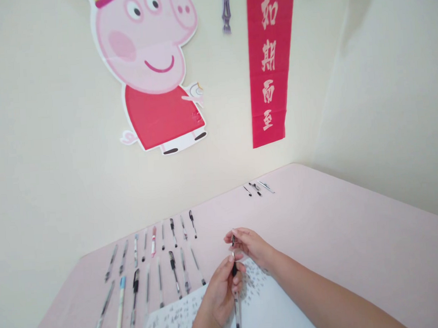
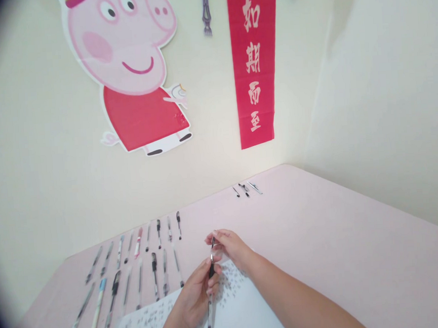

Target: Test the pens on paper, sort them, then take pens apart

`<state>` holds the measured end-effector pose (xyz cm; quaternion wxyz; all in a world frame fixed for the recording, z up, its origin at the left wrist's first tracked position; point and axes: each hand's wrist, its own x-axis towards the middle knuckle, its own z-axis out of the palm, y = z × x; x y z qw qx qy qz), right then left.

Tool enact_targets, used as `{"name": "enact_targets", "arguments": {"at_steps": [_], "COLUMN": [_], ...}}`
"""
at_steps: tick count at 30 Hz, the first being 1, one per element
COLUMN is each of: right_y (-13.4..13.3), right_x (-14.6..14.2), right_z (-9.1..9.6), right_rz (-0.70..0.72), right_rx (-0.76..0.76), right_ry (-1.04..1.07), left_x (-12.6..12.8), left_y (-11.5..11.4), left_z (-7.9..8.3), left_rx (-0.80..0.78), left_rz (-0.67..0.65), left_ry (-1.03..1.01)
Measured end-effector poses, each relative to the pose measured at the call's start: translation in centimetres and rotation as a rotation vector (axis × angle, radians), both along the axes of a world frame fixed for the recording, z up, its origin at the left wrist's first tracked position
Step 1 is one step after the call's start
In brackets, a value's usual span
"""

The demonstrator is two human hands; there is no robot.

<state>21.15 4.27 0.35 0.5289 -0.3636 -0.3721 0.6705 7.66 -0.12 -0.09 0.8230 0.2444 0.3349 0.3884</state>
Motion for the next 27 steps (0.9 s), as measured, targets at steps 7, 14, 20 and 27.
{"name": "enact_targets", "arguments": {"at_steps": [7, 14, 20, 27], "right_y": [1.2, 1.3, 1.0, 0.4], "right_x": [0.8, 0.4, 0.5, 0.0], "right_z": [-1.2, -2.9, -3.0, -2.6], "right_rz": [-0.165, -0.220, -0.185, -0.160], "right_rx": [0.058, 0.433, 0.643, 0.641], "right_ry": [-0.117, -0.717, -1.039, -1.098], "left_x": [0.0, -0.2, -0.5, -0.6], "left_y": [0.0, 0.3, 0.8, 1.0], "left_z": [0.2, 0.7, 0.9, 0.6], "left_rx": [-0.035, -0.052, -0.033, 0.038], "left_rz": [0.026, 0.143, 0.292, 0.364], "left_ry": [-0.038, -0.161, -0.249, -0.183]}}
